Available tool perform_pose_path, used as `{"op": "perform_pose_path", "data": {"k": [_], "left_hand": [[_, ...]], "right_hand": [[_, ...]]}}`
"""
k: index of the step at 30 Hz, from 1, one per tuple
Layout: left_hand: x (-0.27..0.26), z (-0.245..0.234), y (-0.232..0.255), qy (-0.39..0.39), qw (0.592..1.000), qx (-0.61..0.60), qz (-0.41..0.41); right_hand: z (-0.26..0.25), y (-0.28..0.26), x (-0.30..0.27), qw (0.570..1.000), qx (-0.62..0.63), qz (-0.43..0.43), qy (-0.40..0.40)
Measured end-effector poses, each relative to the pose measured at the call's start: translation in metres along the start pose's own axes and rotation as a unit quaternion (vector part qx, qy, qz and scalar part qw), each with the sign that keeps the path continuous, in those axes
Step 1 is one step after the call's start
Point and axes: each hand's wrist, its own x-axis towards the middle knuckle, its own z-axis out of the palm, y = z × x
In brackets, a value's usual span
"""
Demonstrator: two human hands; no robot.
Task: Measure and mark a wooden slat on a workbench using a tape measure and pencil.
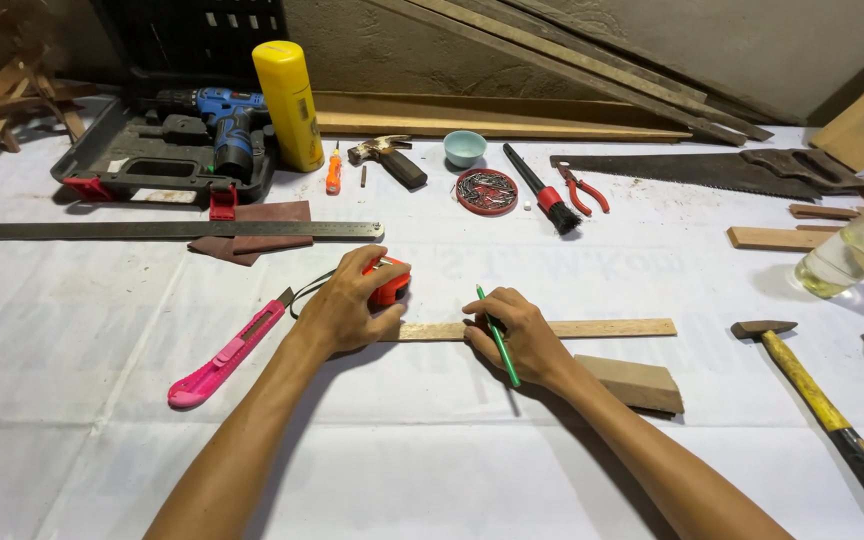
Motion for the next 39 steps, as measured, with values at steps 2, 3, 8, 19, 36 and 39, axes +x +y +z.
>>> {"op": "perform_pose_path", "data": {"k": [2, 3, 8, 19, 36, 39], "left_hand": [[-0.003, 0.002, -0.002, 0.036, 0.997, 0.046, 0.058], [-0.004, 0.003, -0.002, 0.073, 0.986, 0.093, 0.117], [-0.018, 0.006, 0.031, 0.027, 0.977, 0.118, 0.177], [-0.030, 0.027, 0.037, 0.052, 0.994, 0.044, 0.085], [-0.028, 0.026, 0.034, 0.039, 0.994, 0.042, 0.088], [-0.028, 0.032, 0.030, 0.042, 0.994, 0.053, 0.088]], "right_hand": [[0.000, -0.001, 0.000, 1.000, 0.001, 0.006, -0.003], [0.000, -0.002, 0.000, 1.000, 0.000, 0.012, -0.006], [-0.001, -0.007, 0.000, 0.999, -0.034, -0.009, 0.000], [0.014, 0.032, -0.006, 0.985, 0.122, -0.089, 0.084], [0.026, 0.018, 0.029, 0.981, 0.170, 0.061, -0.073], [0.023, 0.013, 0.029, 0.982, 0.157, 0.064, -0.079]]}}
